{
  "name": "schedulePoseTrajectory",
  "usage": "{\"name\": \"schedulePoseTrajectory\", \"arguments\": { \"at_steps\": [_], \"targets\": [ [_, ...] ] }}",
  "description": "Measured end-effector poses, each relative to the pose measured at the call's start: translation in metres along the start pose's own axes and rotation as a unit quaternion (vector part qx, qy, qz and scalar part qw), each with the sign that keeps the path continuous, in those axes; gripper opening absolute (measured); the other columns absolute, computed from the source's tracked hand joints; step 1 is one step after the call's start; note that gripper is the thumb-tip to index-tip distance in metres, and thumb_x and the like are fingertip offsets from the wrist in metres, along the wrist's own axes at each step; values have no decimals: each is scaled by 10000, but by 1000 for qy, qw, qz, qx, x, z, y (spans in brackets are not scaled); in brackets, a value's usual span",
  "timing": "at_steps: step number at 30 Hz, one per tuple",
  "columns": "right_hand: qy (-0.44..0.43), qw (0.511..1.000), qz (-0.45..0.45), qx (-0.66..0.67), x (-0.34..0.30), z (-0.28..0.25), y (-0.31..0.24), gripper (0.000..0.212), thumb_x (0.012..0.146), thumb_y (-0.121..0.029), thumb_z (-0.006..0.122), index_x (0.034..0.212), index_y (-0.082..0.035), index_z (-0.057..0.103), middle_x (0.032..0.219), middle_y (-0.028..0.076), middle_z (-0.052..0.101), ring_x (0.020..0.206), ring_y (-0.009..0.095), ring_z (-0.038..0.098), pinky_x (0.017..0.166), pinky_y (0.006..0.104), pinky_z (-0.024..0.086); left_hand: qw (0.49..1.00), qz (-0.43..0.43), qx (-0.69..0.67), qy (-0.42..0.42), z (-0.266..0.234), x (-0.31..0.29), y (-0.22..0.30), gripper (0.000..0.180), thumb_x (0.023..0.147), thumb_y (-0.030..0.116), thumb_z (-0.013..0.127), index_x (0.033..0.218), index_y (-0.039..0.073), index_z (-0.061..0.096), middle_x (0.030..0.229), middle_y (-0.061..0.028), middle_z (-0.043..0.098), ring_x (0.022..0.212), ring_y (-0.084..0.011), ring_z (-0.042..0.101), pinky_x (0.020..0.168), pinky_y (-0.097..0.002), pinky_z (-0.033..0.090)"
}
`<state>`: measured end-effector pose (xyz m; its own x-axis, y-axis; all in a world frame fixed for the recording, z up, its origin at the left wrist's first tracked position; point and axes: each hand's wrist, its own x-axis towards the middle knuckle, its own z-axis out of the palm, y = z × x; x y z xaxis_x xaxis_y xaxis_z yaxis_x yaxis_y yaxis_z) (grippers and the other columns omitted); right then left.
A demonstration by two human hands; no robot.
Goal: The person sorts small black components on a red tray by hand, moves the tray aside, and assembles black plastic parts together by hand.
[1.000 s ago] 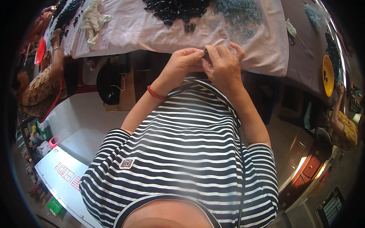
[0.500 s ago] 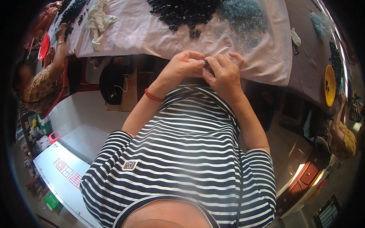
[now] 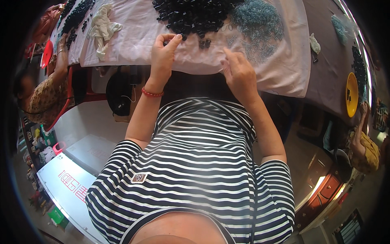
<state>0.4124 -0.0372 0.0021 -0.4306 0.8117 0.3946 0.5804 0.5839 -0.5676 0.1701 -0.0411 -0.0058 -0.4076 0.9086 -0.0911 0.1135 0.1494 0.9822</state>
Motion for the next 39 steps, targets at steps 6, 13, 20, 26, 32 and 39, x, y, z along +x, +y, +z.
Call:
{"name": "schedulePoseTrajectory", "arguments": {
  "at_steps": [6, 13, 20, 26, 32, 39],
  "targets": [
    [101, 991, 46, -71, 22, 5, 29, 231, 895, -81, 664, 1125, -65, 667, 1000, 122, 639, 876, 323, 646, 778, 420, 511, 905, 241, 324, 129, 19, 9, -18, 264, 907, 284, 721, 1001, 51, 641, 908, -112, 624, 801, -280, 611, 708, -411, 501],
    [47, 985, -59, -156, 49, 8, 34, 307, 820, -63, 675, 1121, -119, 690, 943, 60, 627, 885, 252, 628, 774, 380, 472, 899, 270, 327, 107, 16, 7, -21, 191, 912, 260, 691, 989, 100, 623, 958, -109, 625, 867, -335, 632, 712, -439, 517],
    [-13, 981, -83, -176, 57, 10, 39, 151, 837, -93, 687, 987, -103, 691, 930, 58, 620, 869, 248, 631, 779, 395, 465, 897, 286, 317, 115, 16, 4, -21, 162, 924, 237, 683, 984, 93, 643, 915, -100, 624, 824, -313, 629, 695, -421, 510],
    [11, 996, 89, 6, 61, -6, 47, 102, 909, -132, 698, 958, -48, 669, 897, 78, 669, 775, 216, 657, 705, 357, 518, 927, 260, 250, 105, 12, 8, -26, 171, 921, 260, 689, 936, 95, 646, 884, -87, 615, 799, -288, 621, 682, -412, 502],
    [9, 946, 215, 244, 58, -15, 54, 131, 958, -136, 679, 993, -11, 667, 826, 19, 682, 676, 50, 592, 582, 235, 498, 935, 267, 211, 102, 9, 10, -30, 204, 943, 289, 677, 930, 87, 650, 858, -76, 606, 785, -261, 602, 693, -397, 492],
    [-30, 959, 219, 178, 50, -20, 46, 135, 967, -137, 667, 1016, -11, 667, 841, 11, 663, 688, 62, 568, 616, 226, 492, 993, 98, 20, 62, 5, 0, -22, 234, 1015, 268, 601, 1044, 35, 603, 950, -74, 655, 767, -150, 642, 641, -290, 520]
  ]
}}
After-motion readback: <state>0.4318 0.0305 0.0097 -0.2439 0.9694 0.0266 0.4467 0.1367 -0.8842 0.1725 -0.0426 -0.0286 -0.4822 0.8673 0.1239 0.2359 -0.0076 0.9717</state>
